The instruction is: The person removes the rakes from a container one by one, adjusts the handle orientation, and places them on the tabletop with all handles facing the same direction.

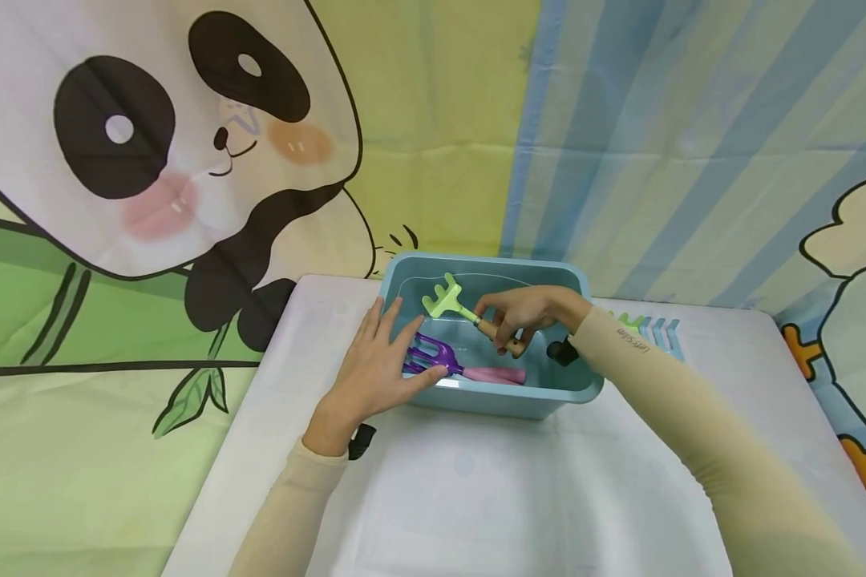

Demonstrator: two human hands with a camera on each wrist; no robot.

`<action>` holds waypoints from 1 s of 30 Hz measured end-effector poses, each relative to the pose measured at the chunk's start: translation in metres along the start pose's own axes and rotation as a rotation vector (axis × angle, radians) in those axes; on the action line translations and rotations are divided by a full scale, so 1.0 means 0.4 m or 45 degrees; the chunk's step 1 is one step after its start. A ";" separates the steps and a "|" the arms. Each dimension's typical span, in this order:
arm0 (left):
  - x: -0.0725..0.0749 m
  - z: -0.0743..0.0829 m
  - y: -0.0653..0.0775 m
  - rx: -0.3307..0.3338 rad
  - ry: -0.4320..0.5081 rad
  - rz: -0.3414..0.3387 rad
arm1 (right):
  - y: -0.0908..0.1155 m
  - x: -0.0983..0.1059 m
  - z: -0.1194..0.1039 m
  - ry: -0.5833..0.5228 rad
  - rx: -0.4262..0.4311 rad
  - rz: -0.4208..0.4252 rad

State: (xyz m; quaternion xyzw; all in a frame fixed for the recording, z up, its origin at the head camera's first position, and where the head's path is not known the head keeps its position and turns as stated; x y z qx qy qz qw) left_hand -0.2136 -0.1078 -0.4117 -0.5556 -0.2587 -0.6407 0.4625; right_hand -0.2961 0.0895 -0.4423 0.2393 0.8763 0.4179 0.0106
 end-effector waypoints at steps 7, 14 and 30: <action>0.001 0.000 0.000 0.003 -0.006 -0.001 | 0.036 -0.004 -0.007 -0.103 0.063 0.000; 0.004 0.001 0.000 0.005 -0.005 -0.003 | 0.083 -0.003 -0.018 -0.208 0.173 0.041; 0.002 0.003 0.001 -0.004 0.002 -0.002 | 0.217 0.030 -0.001 -0.378 0.363 0.154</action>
Point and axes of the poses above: each hand's wrist, its own y-axis away from the middle knuckle, its own x-axis out of the back of the hand, z = x × y, the point moved 8 cm from there along -y, towards the middle knuckle, and after that the axes turned 4 degrees about -x, right-handed, at the moved point
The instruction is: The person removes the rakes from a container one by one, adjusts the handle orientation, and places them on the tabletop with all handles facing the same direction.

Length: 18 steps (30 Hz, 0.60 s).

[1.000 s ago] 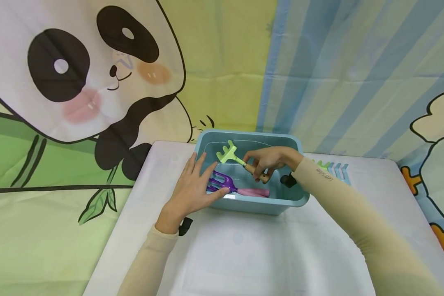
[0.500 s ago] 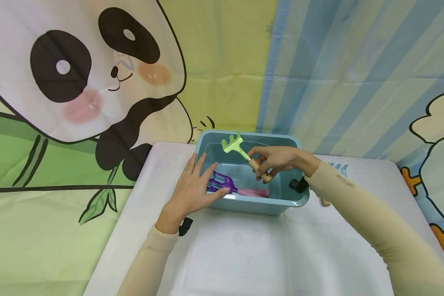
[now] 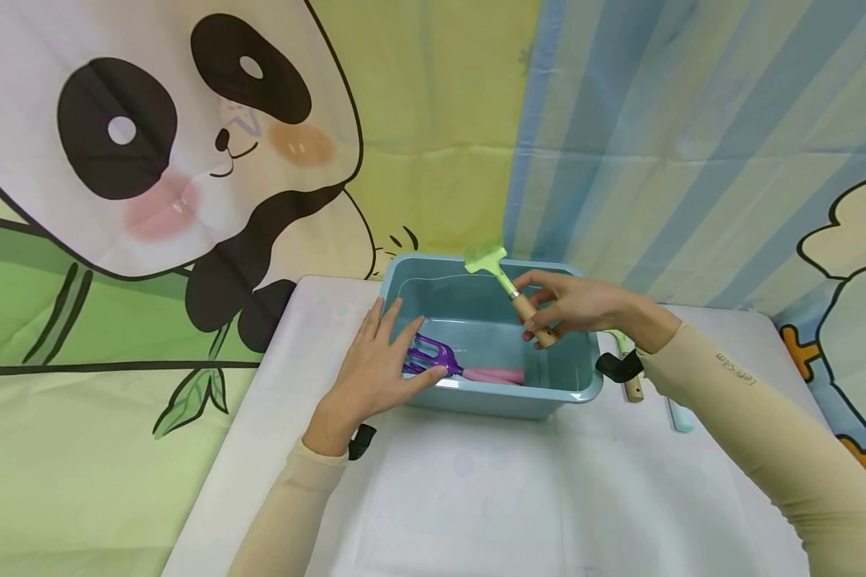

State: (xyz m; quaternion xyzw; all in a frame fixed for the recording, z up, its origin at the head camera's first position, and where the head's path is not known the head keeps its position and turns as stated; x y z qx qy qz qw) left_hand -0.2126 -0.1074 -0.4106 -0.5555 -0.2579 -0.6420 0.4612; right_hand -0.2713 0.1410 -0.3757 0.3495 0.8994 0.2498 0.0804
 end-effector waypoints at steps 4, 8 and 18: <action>0.002 0.000 -0.001 -0.001 -0.004 0.003 | 0.032 0.024 -0.001 -0.013 0.046 0.040; 0.001 0.001 -0.002 -0.008 -0.004 0.007 | 0.070 0.045 0.003 -0.012 0.072 0.083; 0.002 0.003 0.001 -0.011 0.001 0.013 | 0.161 0.089 0.040 -0.001 0.117 0.147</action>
Point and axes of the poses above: each hand's wrist, its own y-axis away from the middle knuckle, its own x-axis out of the back of the hand, z = x × y, the point moved 8 cm from there along -y, towards the middle knuckle, and after that the axes turned 4 degrees about -x, right-handed, at the moved point
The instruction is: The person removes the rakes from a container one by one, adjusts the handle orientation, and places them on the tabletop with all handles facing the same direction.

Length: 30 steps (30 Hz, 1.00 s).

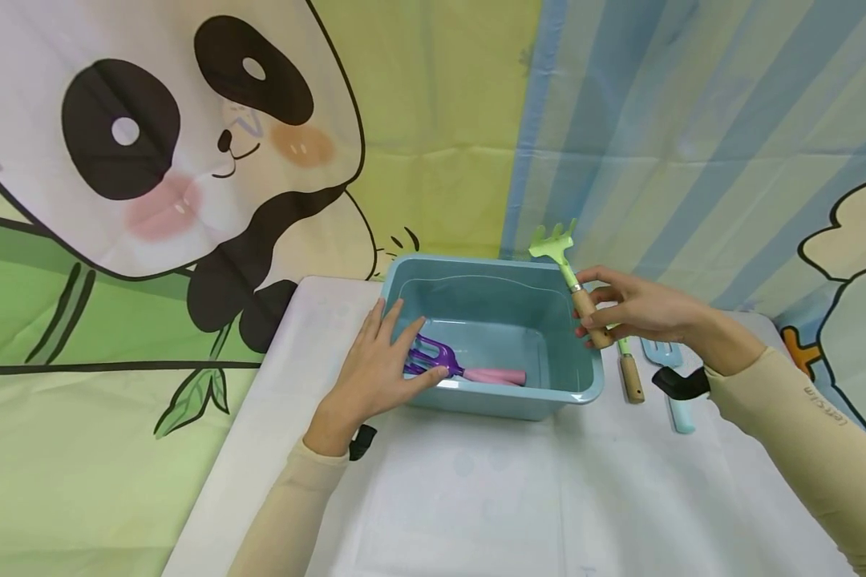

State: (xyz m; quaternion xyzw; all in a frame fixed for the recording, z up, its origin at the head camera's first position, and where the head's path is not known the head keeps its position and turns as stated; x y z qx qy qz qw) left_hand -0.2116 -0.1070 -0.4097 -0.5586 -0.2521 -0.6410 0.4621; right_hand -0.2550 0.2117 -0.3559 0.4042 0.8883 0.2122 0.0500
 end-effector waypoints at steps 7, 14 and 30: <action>-0.001 0.001 0.001 -0.002 0.001 0.001 | 0.067 0.049 0.039 0.010 0.040 0.075; -0.001 0.000 0.001 0.000 -0.007 0.010 | 0.127 0.106 0.104 0.017 0.046 0.178; -0.003 -0.001 0.003 0.005 0.001 0.000 | 0.233 0.227 0.299 -0.169 0.025 0.306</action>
Point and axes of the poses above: each hand's wrist, its own y-axis away from the middle knuckle, its own x-axis out of the back of the hand, z = x × y, the point moved 8 cm from there along -y, towards the middle knuckle, and after that the axes turned 4 degrees about -x, right-handed, at the moved point
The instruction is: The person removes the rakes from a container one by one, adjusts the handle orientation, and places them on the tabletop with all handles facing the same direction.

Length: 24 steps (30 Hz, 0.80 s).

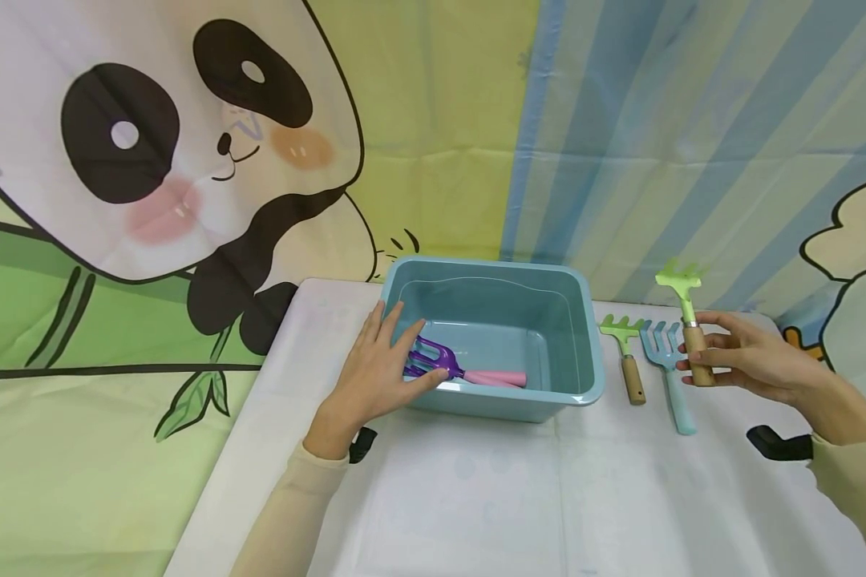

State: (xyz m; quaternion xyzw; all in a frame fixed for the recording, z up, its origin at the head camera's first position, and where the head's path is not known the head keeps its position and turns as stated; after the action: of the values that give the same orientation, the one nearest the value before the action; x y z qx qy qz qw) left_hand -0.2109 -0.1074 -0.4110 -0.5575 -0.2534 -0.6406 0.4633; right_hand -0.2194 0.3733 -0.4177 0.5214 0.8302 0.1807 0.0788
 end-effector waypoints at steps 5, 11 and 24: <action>-0.001 0.000 0.001 0.000 -0.003 -0.003 | 0.014 0.043 0.054 -0.041 -0.040 0.048; 0.000 0.000 0.001 0.001 0.001 -0.001 | 0.028 0.090 0.115 -0.110 -0.070 0.068; 0.003 0.003 0.000 0.002 0.004 -0.007 | 0.045 0.173 0.245 -0.288 -0.182 0.091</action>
State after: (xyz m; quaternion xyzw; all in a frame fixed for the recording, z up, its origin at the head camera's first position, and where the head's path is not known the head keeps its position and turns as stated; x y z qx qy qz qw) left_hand -0.2103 -0.1067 -0.4097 -0.5556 -0.2547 -0.6425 0.4622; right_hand -0.2037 0.4634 -0.4971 0.5609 0.7819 0.1821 0.2023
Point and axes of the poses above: each hand's wrist, its own y-axis away from the middle knuckle, its own x-axis out of the back of the hand, z = x × y, the point moved 8 cm from there along -y, towards the middle knuckle, and after that the axes turned 4 degrees about -x, right-handed, at the moved point
